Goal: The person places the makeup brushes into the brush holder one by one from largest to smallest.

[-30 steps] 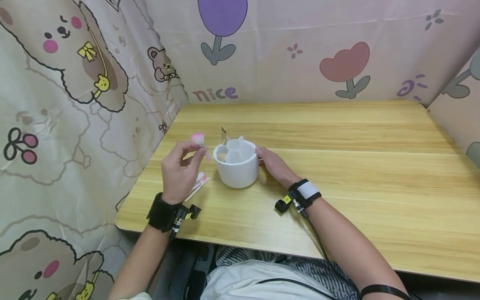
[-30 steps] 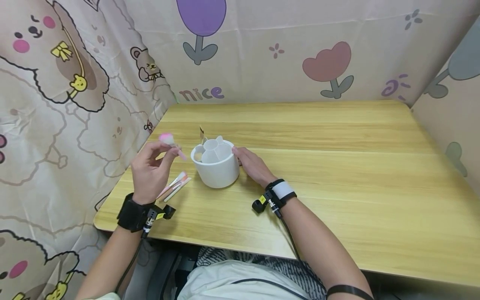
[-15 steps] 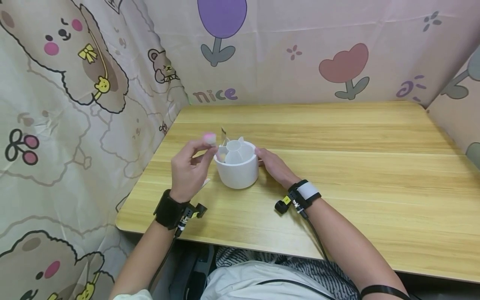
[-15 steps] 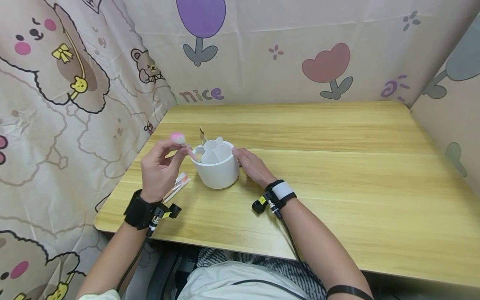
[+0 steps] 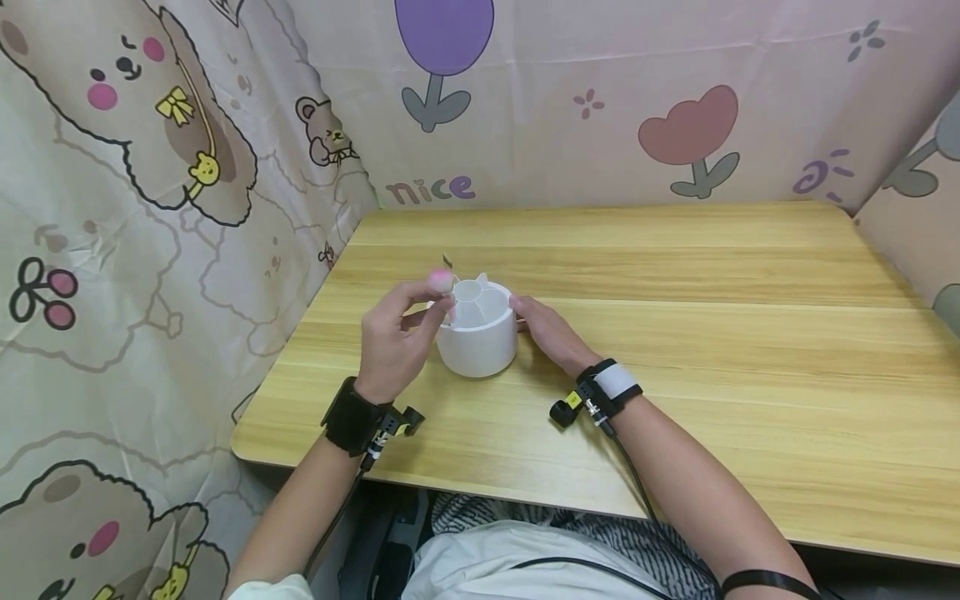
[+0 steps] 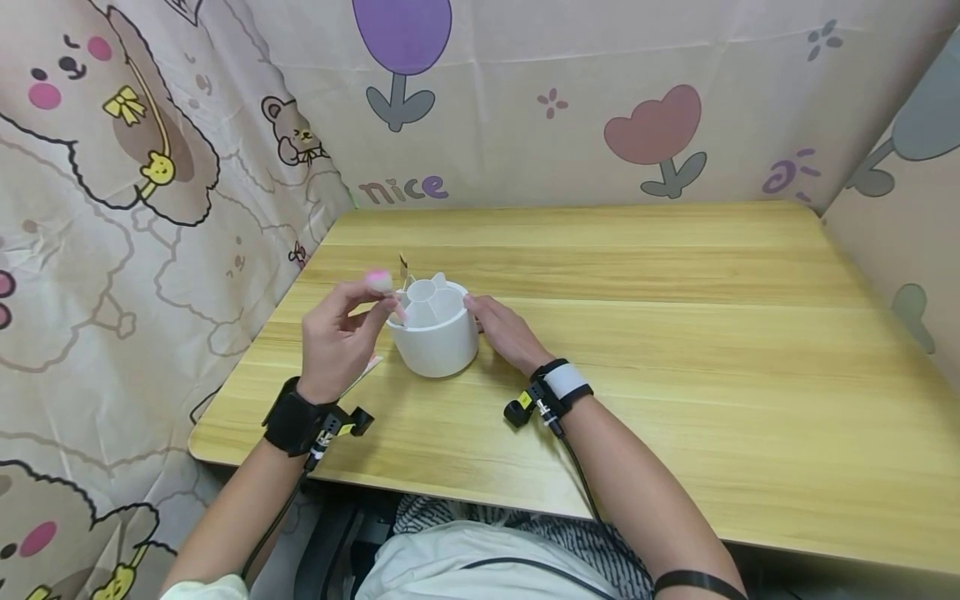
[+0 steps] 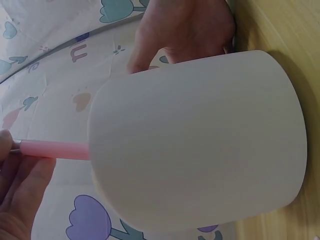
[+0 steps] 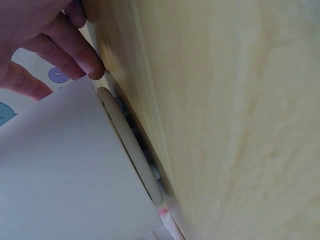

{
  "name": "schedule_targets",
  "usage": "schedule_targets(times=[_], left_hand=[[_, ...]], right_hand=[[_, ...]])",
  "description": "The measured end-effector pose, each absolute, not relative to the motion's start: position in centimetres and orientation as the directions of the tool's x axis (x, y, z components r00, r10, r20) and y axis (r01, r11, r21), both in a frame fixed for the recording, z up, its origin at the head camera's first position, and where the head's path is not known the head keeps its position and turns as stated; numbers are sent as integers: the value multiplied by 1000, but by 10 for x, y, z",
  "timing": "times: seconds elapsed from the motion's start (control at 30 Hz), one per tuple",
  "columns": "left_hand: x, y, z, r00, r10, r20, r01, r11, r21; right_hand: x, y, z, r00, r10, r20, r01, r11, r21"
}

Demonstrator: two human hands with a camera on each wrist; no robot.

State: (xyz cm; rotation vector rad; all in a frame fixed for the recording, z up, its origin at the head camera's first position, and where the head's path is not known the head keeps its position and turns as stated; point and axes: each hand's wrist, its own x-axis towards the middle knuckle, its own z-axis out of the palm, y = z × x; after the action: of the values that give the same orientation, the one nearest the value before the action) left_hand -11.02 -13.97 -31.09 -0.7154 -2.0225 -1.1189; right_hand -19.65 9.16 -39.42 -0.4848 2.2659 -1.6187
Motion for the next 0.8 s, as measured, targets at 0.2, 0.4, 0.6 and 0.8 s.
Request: schedule_targets(times=[0.2, 0.4, 0.6, 0.8], left_hand=[[-112, -138, -314, -598, 161, 785, 740, 487, 463], [-114, -134, -316, -600, 196, 776, 746, 488, 453], [-114, -132, -319, -613, 218, 759, 741, 494, 456], [-114, -130, -323, -627, 218, 748, 730, 499, 467]], right_hand=[[-197, 92, -395, -893, -447, -57, -90, 300, -950], [-196, 92, -395, -894, -444, -57, -89, 301, -949], [-197, 92, -395, -895, -444, -49, -97, 301, -949], [-198, 92, -397, -895, -445, -34, -114, 301, -947]])
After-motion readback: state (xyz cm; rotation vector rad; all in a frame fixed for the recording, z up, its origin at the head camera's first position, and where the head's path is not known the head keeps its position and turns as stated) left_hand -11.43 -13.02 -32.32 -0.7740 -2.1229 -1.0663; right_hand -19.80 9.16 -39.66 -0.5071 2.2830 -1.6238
